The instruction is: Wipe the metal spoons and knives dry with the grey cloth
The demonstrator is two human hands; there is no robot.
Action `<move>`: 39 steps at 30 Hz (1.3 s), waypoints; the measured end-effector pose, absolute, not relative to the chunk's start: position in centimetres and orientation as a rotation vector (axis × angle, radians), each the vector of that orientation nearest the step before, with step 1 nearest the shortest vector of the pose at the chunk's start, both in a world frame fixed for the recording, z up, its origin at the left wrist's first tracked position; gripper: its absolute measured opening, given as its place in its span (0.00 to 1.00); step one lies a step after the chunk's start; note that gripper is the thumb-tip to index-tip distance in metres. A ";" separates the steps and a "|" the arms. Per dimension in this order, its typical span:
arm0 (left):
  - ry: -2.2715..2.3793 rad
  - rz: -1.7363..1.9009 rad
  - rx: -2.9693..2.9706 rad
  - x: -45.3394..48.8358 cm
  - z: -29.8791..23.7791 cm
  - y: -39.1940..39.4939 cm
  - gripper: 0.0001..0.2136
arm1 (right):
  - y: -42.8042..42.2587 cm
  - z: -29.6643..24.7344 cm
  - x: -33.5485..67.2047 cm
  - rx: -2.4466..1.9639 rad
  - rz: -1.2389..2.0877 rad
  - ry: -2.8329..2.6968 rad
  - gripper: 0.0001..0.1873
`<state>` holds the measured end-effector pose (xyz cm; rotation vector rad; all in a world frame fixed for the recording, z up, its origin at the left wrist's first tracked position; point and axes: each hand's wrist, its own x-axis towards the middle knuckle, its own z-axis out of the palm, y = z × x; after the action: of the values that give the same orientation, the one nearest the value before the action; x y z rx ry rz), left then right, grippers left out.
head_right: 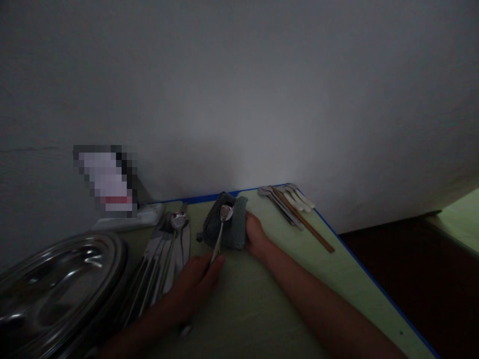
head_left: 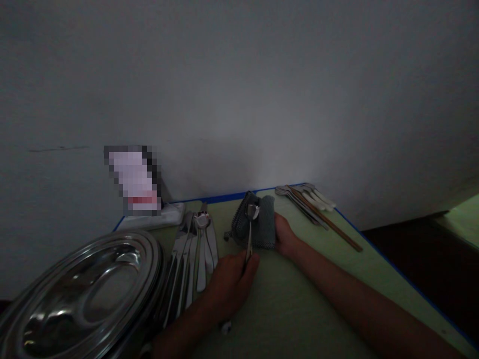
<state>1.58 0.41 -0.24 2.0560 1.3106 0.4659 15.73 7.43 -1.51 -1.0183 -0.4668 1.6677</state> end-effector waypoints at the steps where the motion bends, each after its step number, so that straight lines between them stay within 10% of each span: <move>1: 1.311 0.470 2.055 1.6 -0.3 0.4 0.19 | 7.4 -1.5 15.8 -1.022 1.672 -0.461 0.10; 39: 1.255 0.507 1.953 1.7 0.2 0.8 0.18 | 7.8 -2.1 15.6 -0.891 1.564 -0.557 0.12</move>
<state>1.65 0.75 0.20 1.9528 1.2548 0.5068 15.56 7.76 -2.06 -0.8906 -0.5569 1.5640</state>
